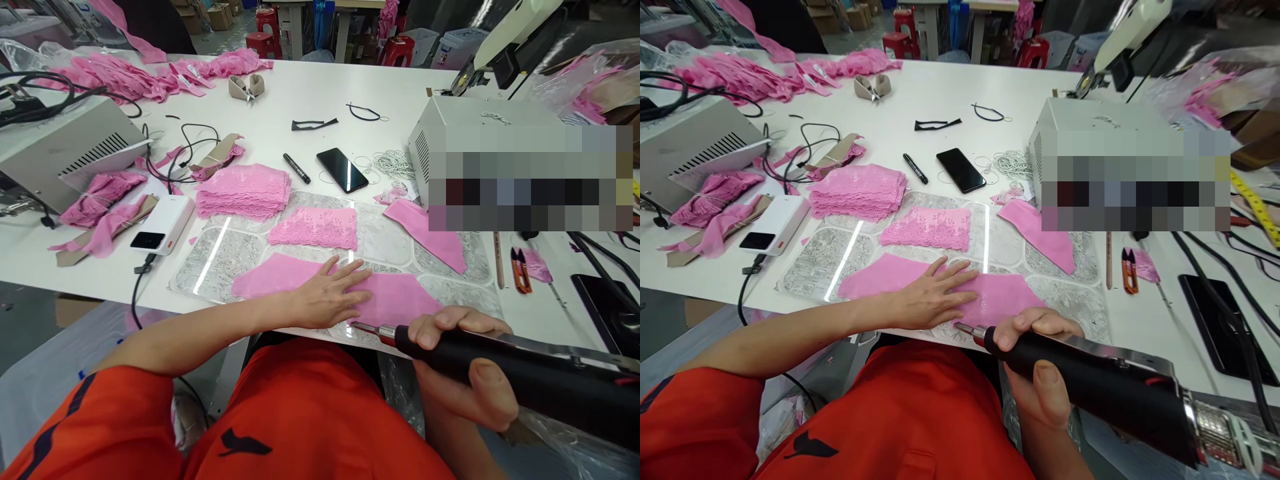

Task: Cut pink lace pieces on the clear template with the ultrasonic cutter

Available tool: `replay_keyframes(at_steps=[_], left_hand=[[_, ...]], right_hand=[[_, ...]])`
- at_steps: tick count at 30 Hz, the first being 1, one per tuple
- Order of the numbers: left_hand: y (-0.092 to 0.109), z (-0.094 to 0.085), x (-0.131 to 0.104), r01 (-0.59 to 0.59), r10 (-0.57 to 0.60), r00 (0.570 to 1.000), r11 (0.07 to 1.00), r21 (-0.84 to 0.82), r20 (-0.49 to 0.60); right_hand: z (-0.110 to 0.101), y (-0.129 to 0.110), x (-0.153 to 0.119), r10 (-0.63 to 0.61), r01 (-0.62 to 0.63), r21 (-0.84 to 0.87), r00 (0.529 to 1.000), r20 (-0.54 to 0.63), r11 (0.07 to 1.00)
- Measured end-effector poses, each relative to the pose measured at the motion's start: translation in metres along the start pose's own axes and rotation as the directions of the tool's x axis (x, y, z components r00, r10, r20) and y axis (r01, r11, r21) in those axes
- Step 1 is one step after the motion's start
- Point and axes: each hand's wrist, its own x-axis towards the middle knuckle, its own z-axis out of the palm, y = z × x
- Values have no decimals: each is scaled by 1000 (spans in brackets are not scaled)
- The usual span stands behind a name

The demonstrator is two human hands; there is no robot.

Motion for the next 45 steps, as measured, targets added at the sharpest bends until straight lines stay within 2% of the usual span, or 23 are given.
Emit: replay_keyframes(at_steps=[11,22,26,30,33,38,45], left_hand=[[1,2,-1,5,-6,1000,1000,-25,-28],[2,2,0,5,-5,1000,1000,-20,-18],[-3,-9,0,21,-23,999,999,-44,-31],[-21,-34,-21,9,-21,997,987,-158,-77],[-33,-45,-50,-36,28,999,972,-232,-37],[-36,-40,-86,-36,51,997,967,-251,54],[-35,-31,-93,-20,39,996,972,-236,77]], right_hand=[[5,3,-2,3,-3,-8,1000,24,1000],[10,1,-3,-49,54,-68,996,72,996],[9,-3,-3,-20,21,-71,1000,21,997],[8,-6,0,-11,10,-64,1000,-15,998],[10,-4,3,-6,6,-34,1000,-12,999],[15,3,1,36,-36,1,999,11,999],[25,6,0,21,-20,-44,999,41,999]])
